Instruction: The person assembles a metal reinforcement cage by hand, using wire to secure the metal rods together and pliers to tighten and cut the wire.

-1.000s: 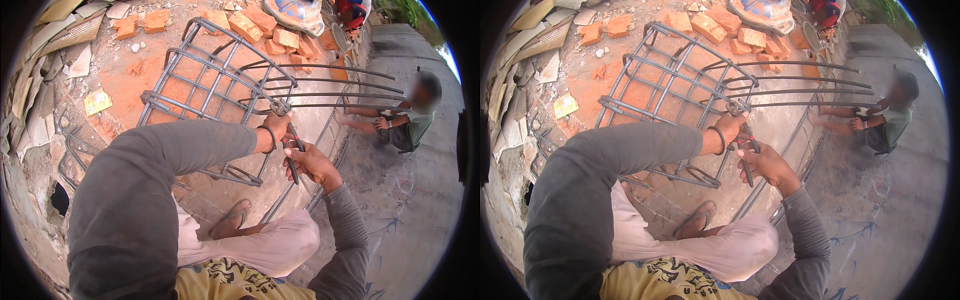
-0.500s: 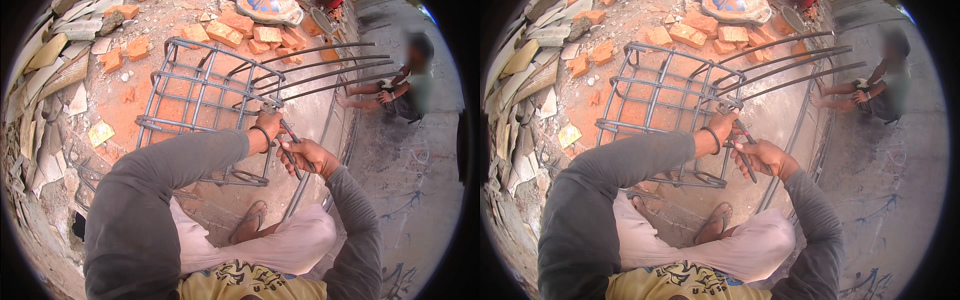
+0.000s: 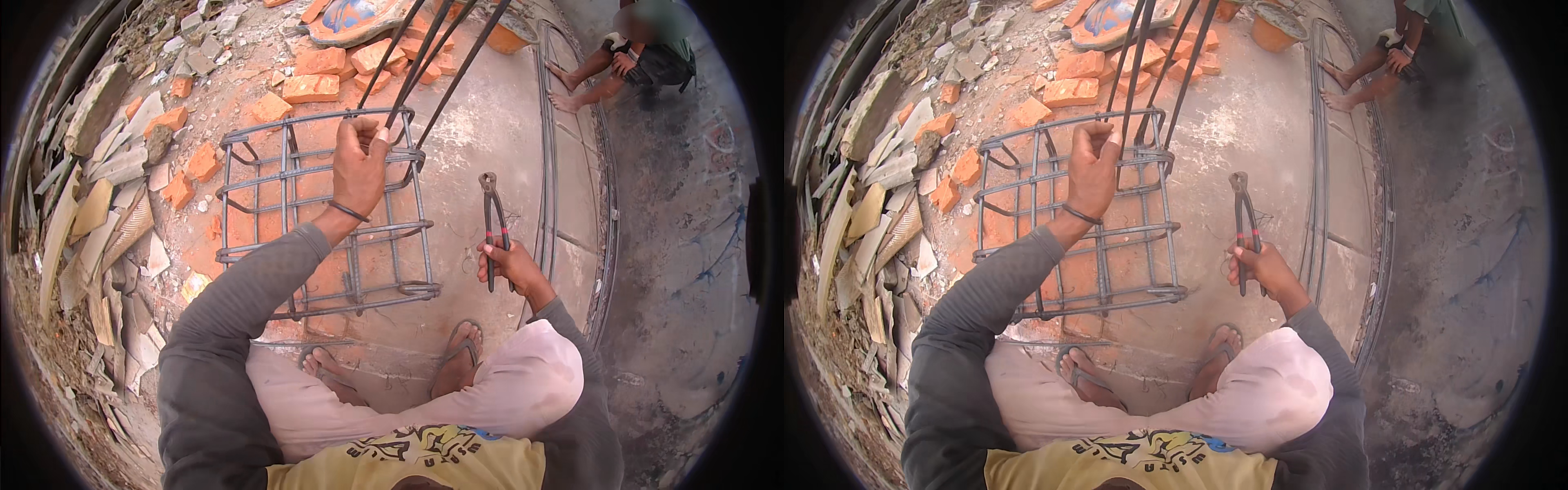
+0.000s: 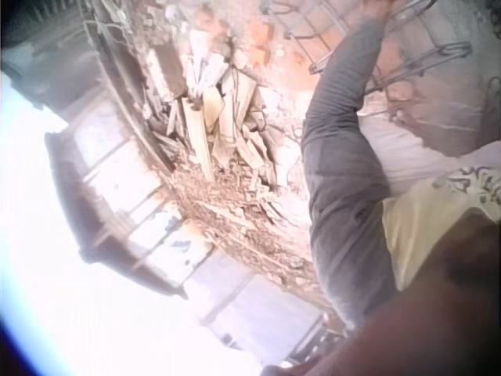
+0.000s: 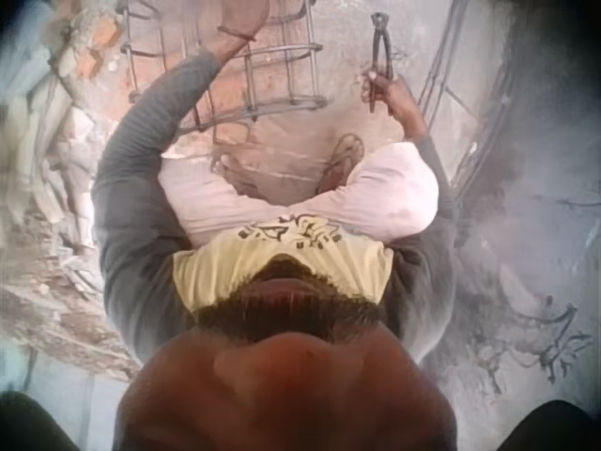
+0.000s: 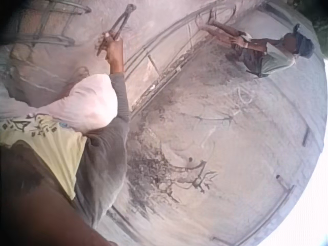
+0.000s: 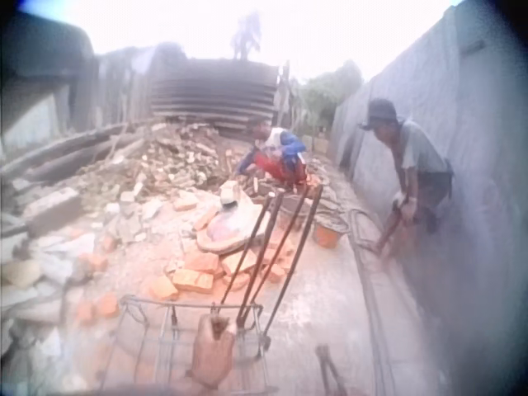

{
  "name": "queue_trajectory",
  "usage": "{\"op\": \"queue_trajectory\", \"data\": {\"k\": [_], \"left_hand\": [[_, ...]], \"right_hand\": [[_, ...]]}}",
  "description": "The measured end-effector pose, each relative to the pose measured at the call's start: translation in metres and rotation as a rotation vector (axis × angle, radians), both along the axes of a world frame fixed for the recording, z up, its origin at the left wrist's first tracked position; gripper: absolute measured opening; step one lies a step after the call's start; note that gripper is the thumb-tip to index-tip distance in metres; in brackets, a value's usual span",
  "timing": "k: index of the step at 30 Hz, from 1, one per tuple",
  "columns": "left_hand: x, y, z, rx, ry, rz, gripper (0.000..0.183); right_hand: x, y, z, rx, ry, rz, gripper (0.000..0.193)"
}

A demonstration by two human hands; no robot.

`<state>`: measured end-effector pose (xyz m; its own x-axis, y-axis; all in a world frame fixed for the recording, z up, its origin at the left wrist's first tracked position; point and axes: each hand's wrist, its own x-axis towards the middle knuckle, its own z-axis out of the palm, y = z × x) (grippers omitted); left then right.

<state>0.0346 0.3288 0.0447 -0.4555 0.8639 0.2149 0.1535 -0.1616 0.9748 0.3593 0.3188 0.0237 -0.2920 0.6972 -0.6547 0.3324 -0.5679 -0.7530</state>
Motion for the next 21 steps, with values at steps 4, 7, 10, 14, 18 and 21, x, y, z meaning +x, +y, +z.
{"op": "queue_trajectory", "data": {"k": [4,7,10,14,18,21], "left_hand": [[-0.013,0.033,0.036,0.217,0.321,-0.145,0.032],[-0.009,0.04,0.047,-0.123,0.231,-0.254,0.027],[-0.023,0.037,0.049,-0.107,0.307,-0.25,0.027],[-0.02,0.034,0.052,-0.155,0.328,-0.248,0.025],[-0.023,0.033,0.052,-0.181,0.337,-0.257,0.023],[-0.022,0.033,0.054,-0.191,0.356,-0.261,0.023]], "right_hand": [[0.016,-0.022,-0.106,-0.098,-0.058,0.107,0.017],[0.01,-0.043,-0.149,-0.163,-0.055,0.194,0.015],[0.009,-0.045,-0.157,-0.139,-0.031,0.272,0.016],[0.018,-0.034,-0.163,-0.061,-0.008,0.24,0.015],[0.032,-0.032,-0.165,-0.07,-0.036,0.181,0.015],[0.036,-0.027,-0.167,-0.04,-0.053,0.174,0.015]]}}
